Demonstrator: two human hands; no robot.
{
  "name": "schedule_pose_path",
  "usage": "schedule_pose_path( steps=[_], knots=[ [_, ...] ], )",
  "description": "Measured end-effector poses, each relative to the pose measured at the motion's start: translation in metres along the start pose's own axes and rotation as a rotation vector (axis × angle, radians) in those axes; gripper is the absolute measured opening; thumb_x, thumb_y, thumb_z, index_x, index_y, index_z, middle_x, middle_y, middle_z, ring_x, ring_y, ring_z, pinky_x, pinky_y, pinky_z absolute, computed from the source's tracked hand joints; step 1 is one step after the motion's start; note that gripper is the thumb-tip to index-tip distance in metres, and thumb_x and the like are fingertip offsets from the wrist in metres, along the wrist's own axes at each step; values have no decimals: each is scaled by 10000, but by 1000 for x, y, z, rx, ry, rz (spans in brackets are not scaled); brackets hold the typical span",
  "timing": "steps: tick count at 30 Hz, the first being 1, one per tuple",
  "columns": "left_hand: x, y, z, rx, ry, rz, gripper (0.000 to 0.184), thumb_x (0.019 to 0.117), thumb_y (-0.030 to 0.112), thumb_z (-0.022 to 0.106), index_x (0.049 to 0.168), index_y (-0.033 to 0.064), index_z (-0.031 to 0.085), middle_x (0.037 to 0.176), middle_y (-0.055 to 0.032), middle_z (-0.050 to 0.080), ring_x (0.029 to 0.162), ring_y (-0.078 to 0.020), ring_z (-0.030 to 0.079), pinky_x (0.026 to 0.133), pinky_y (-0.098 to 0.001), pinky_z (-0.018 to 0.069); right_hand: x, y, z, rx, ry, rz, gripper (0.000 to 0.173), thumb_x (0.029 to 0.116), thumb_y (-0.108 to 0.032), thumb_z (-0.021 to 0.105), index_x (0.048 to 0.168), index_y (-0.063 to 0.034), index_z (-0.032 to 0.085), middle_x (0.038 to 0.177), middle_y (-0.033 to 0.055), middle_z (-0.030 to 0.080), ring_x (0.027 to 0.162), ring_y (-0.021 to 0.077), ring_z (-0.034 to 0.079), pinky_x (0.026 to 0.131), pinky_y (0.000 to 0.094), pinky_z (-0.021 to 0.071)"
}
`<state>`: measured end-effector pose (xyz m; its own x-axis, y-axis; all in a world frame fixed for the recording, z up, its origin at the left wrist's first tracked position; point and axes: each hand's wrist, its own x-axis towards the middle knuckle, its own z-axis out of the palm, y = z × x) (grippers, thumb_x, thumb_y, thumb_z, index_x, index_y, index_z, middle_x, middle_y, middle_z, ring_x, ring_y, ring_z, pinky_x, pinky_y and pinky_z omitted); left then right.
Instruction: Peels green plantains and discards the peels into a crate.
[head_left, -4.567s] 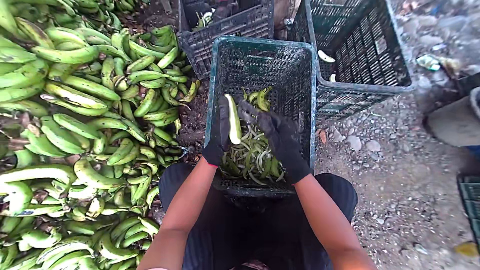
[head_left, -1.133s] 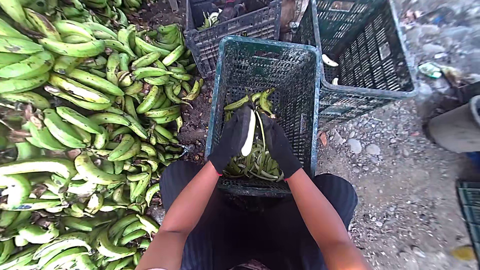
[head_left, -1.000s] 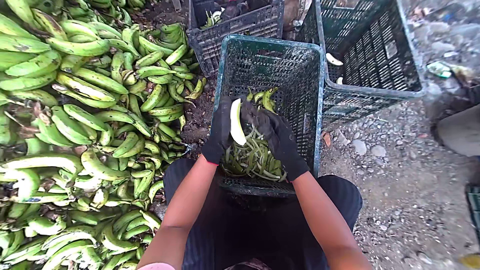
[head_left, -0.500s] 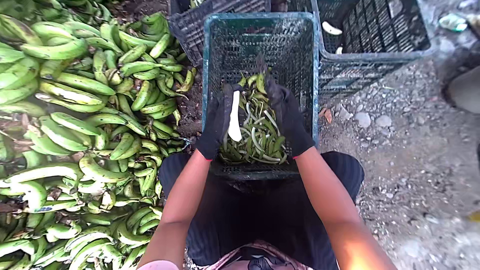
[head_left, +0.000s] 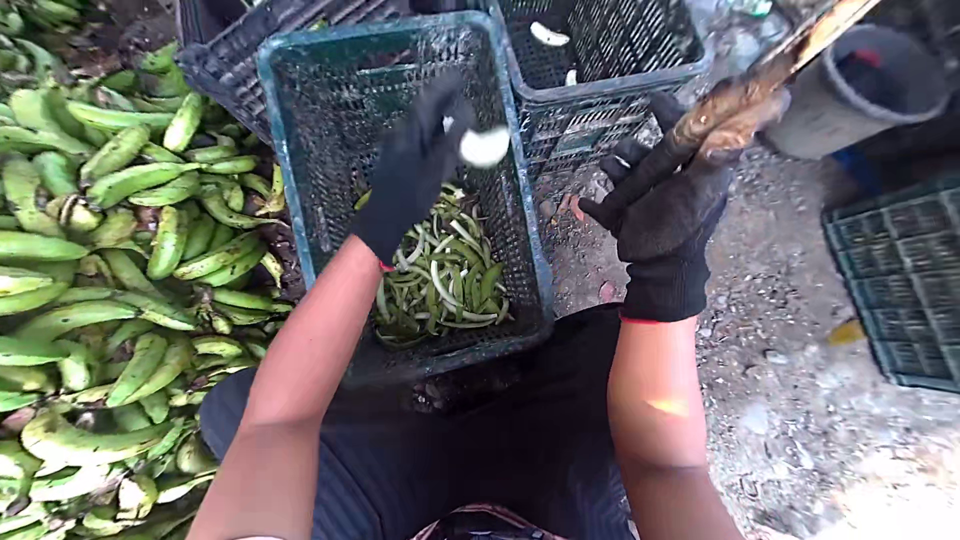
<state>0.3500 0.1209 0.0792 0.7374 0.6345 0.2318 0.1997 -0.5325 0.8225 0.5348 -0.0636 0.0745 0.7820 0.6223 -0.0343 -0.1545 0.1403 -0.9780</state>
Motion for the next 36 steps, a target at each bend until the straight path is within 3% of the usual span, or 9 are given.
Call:
schedule_pose_path(
  steps=[3, 7, 11, 15, 18, 23, 27, 31, 36],
  knots=[
    [32, 31, 8, -11, 338, 120, 455, 1102, 263, 380, 1400, -55, 509, 1211, -134, 653, 1067, -111, 659, 942, -314, 568, 0, -7, -11, 118, 35, 34, 728, 1051, -580, -20, 1507, -230, 426, 1008, 25, 704, 913, 224, 726, 688, 516, 626],
    [-6, -9, 53, 420, -150, -323, 541, 1081, 447, 412, 1415, 42, 541, 1087, -239, 687, 1015, -404, 674, 899, -632, 508, 2, -13, -24, 215, 94, 60, 799, 1010, -682, -17, 1469, -256, 478, 1027, 38, 704, 910, 249, 726, 684, 545, 621],
    [-45, -93, 135, 698, -664, -613, 679, 984, 611, 512, 1405, 83, 578, 1393, -252, 566, 1312, -453, 521, 1056, -676, 401, -14, -18, -33, 196, 26, 35, 828, 973, -755, 11, 1481, -285, 465, 1060, 20, 688, 873, 207, 713, 674, 485, 616],
    [-69, -133, 202, 851, -613, -665, 1013, 828, 617, 697, 1513, -52, 366, 1573, -335, 295, 1443, -513, 309, 1122, -659, 310, -20, -16, -32, 224, -59, 49, 816, 965, -776, 41, 1485, -320, 474, 1088, -4, 699, 882, 171, 717, 683, 417, 621],
    [-68, -132, 213, 885, -499, -704, 942, 841, 514, 717, 1488, -81, 379, 1548, -326, 335, 1413, -497, 358, 1098, -625, 359, -18, -12, -31, 211, -82, 89, 837, 934, -823, 64, 1485, -344, 474, 1053, 5, 697, 845, 178, 713, 646, 428, 615],
    [-69, -130, 163, 586, -429, -675, 606, 973, 509, 586, 1434, 116, 561, 1489, -219, 484, 1407, -402, 428, 1103, -620, 380, -11, -8, -20, 168, -87, 89, 843, 974, -745, 5, 1464, -259, 490, 981, 30, 693, 835, 192, 709, 676, 462, 613],
    [-80, -118, 94, 146, -227, -612, 558, 999, 410, 640, 1372, 11, 530, 1303, -257, 609, 1211, -383, 601, 1041, -566, 463, -14, 4, 0, 91, -184, 107, 854, 996, -714, 2, 1404, -175, 524, 945, 26, 694, 792, 155, 694, 711, 382, 609],
    [-94, -93, 15, -240, 97, -471, 442, 1005, 315, 648, 1331, 47, 516, 1105, -92, 661, 948, -158, 659, 849, -385, 572, -7, 22, 35, 120, -362, 87, 868, 1017, -668, -2, 1383, -49, 483, 939, 78, 708, 721, 197, 713, 709, 431, 643],
    [-108, -65, -48, -562, 400, -443, 449, 1062, 367, 514, 1444, 137, 467, 1138, -3, 673, 939, -78, 688, 787, -289, 608, -30, 44, 72, 30, -636, 227, 716, 1039, -673, 169, 1444, -142, 429, 851, 22, 686, 647, 130, 668, 616, 309, 602]
  ],
)
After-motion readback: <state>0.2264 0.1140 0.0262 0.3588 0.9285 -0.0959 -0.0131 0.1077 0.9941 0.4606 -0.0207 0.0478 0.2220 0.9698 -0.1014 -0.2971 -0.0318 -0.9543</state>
